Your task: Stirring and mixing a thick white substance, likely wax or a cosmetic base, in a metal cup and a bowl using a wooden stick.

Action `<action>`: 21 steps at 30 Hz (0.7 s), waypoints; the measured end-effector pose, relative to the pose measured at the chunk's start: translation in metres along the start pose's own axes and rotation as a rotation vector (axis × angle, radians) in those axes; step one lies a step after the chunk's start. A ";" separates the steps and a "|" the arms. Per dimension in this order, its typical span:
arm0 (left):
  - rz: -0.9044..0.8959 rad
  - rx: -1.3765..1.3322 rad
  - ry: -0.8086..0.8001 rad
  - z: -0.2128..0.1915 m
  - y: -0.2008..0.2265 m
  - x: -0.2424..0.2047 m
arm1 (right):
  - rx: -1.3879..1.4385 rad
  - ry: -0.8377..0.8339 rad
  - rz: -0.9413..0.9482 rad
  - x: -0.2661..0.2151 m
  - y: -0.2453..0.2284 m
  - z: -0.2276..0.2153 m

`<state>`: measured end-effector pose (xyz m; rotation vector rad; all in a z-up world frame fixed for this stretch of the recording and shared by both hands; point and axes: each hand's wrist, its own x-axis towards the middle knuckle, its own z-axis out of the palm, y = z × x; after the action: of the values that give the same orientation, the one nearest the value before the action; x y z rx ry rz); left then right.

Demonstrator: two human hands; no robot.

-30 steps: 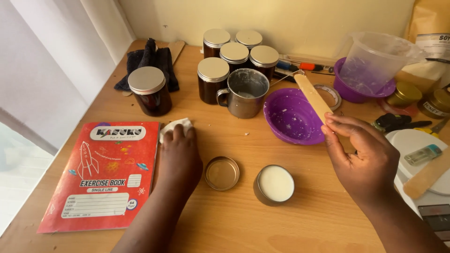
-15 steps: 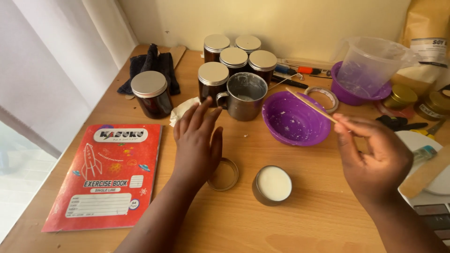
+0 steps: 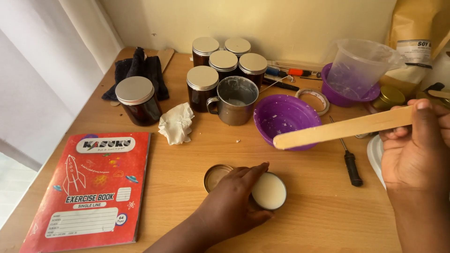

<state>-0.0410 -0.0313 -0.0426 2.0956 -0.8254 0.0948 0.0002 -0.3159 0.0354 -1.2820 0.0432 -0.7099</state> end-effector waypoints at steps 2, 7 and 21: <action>-0.011 0.059 -0.007 -0.010 0.002 0.000 | -0.018 0.049 0.046 -0.002 0.000 0.004; -0.141 0.167 -0.009 -0.017 -0.003 -0.001 | -0.100 0.115 0.142 -0.017 -0.008 0.025; 0.051 -0.016 -0.056 -0.019 0.011 0.003 | -0.305 -0.044 -0.121 -0.053 -0.017 0.027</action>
<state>-0.0415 -0.0231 -0.0220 2.0703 -0.9106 0.0566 -0.0384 -0.2679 0.0404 -1.6018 0.0392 -0.8003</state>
